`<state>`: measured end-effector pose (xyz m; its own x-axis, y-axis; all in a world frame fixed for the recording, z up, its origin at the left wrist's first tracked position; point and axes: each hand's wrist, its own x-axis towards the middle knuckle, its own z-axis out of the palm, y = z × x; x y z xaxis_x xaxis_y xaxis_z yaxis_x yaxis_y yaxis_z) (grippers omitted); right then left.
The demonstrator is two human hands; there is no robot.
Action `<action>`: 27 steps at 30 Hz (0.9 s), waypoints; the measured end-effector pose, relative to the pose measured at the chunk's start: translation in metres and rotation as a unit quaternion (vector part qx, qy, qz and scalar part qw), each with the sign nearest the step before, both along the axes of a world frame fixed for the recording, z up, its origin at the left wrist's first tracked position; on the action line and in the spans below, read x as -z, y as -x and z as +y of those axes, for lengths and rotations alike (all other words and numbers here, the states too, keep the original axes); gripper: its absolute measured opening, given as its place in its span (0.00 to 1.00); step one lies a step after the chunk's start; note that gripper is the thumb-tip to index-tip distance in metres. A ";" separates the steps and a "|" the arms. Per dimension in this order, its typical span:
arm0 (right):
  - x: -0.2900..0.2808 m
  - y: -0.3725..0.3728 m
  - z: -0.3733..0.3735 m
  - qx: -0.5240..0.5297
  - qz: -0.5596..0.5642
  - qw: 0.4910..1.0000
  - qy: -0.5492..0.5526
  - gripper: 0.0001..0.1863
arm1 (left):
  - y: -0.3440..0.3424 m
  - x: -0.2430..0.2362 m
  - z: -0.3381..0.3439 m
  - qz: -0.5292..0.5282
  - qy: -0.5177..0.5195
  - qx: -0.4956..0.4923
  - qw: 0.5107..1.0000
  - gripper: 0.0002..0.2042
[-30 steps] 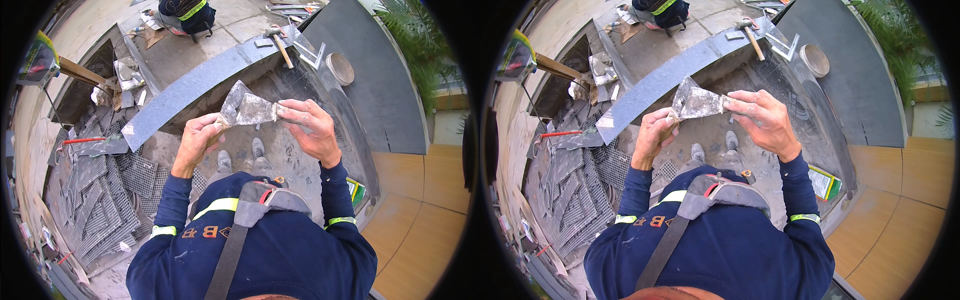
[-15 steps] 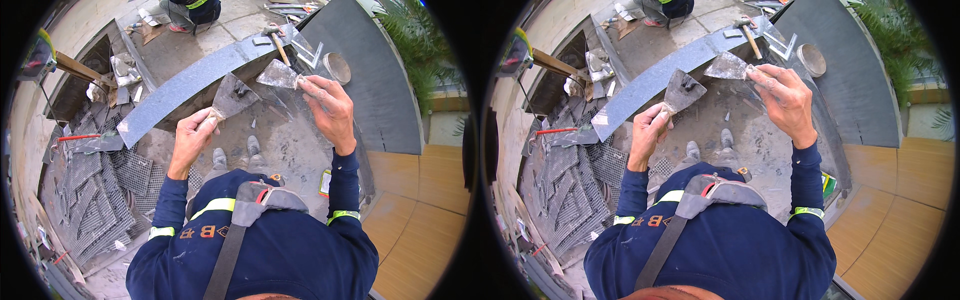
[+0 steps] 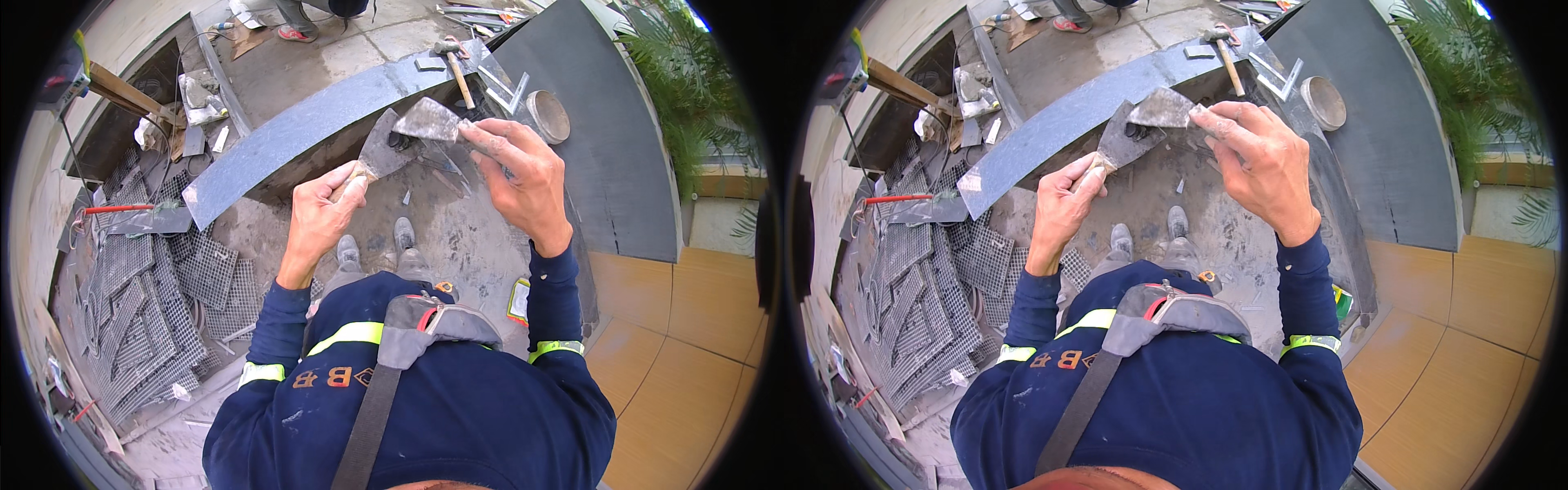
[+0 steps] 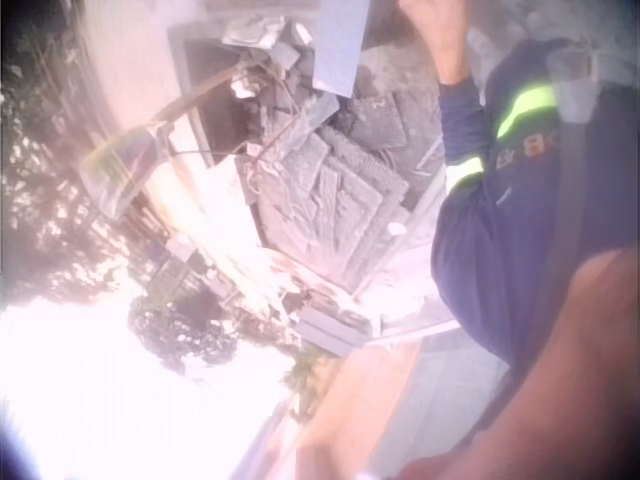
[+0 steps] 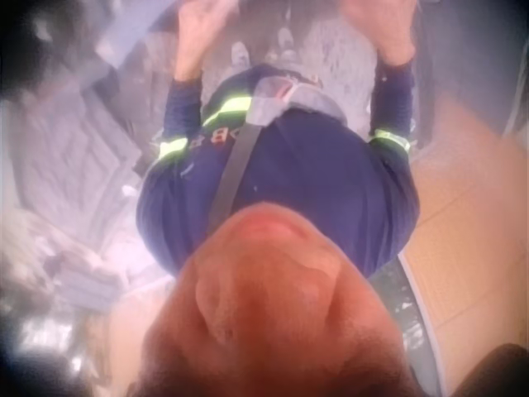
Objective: The person applies mortar to a curved stone slab using a trowel, then positions and adjusts the slab on a prepared surface. They use a hammer and chisel to trim and fit the slab, and a level to check alignment. The work occurs on a construction site with tools and materials visible.
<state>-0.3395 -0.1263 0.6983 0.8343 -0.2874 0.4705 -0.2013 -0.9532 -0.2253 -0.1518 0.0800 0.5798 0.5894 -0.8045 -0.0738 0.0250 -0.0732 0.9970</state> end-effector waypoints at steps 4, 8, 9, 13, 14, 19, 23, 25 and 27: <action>0.007 -0.007 0.001 0.004 0.048 0.998 -0.026 0.22 | -0.004 0.004 -0.001 0.036 -0.003 0.016 0.999 0.17; 0.005 -0.007 0.007 0.036 0.039 0.994 -0.092 0.21 | 0.000 0.019 0.000 0.034 -0.003 0.024 0.999 0.16; 0.003 -0.006 0.008 0.054 0.085 0.989 -0.112 0.21 | 0.000 0.016 -0.002 0.042 -0.005 0.026 0.999 0.16; 0.011 -0.007 -0.003 0.032 0.030 0.993 -0.110 0.20 | 0.000 0.024 -0.002 0.055 0.004 0.020 0.998 0.16; 0.011 -0.009 -0.003 0.027 -0.010 0.992 -0.120 0.20 | 0.000 0.026 -0.003 0.046 0.013 0.015 0.999 0.17; 0.009 -0.009 -0.004 0.044 0.061 0.990 -0.117 0.20 | -0.013 0.025 -0.004 0.033 0.004 0.030 0.999 0.17; 0.007 -0.010 -0.005 0.048 0.146 0.983 -0.098 0.20 | -0.021 0.012 -0.002 0.057 -0.007 0.042 0.997 0.18; 0.005 -0.010 -0.008 0.030 0.060 0.994 -0.090 0.19 | -0.020 0.011 -0.006 0.057 -0.017 0.041 0.997 0.18; 0.009 -0.013 -0.013 0.002 0.013 0.997 -0.082 0.19 | -0.022 0.005 -0.008 0.065 -0.022 0.037 0.997 0.18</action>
